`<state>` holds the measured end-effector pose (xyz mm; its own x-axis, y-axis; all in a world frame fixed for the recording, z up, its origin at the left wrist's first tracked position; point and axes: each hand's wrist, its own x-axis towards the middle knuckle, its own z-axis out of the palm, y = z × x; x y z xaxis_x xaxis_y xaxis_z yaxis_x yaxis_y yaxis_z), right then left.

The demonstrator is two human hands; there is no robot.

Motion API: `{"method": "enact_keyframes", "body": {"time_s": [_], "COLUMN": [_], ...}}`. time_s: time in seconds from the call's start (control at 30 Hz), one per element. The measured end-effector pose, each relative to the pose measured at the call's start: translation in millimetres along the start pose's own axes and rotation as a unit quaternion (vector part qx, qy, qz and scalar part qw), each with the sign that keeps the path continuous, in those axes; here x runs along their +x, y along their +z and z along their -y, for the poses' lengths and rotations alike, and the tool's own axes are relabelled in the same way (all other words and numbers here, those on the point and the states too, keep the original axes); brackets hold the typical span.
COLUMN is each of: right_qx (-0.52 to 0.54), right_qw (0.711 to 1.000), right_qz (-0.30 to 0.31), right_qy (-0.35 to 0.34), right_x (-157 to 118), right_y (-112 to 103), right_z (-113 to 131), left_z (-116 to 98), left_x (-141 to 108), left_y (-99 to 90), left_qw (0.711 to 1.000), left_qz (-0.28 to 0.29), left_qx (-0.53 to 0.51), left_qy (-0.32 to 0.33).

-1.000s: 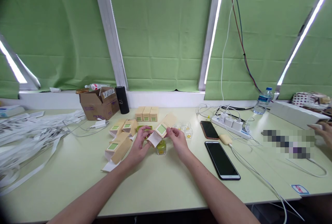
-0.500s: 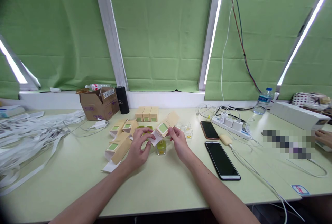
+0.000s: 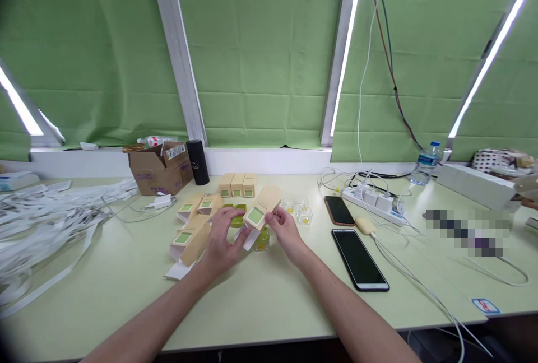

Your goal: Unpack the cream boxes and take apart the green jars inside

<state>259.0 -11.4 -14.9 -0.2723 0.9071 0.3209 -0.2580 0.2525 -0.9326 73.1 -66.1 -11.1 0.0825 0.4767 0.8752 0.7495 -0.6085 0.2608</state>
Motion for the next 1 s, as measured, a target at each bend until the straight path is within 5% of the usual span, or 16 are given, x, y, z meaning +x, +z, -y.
{"method": "enact_keyframes", "body": {"time_s": [0.3, 0.67, 1.0], "right_qx": [0.02, 0.031, 0.058], "right_qw": [1.0, 0.999, 0.997], "right_qz": [-0.013, -0.001, -0.008], "right_qy": [0.007, 0.026, 0.041], "right_x": [0.3, 0.6, -1.6], "right_y": [0.6, -0.5, 0.5], "right_z": [-2.1, -3.9, 3.1], "left_z": [4.4, 3.5, 0.1], "left_x": [-1.5, -2.2, 0.9], "left_y": [3.2, 4.8, 0.8], "left_qw": [1.0, 0.994, 0.931], "left_qz": [-0.013, 0.031, 0.089], "left_qx": [-0.003, -0.069, -0.268], "left_qy": [0.01, -0.077, -0.233]}}
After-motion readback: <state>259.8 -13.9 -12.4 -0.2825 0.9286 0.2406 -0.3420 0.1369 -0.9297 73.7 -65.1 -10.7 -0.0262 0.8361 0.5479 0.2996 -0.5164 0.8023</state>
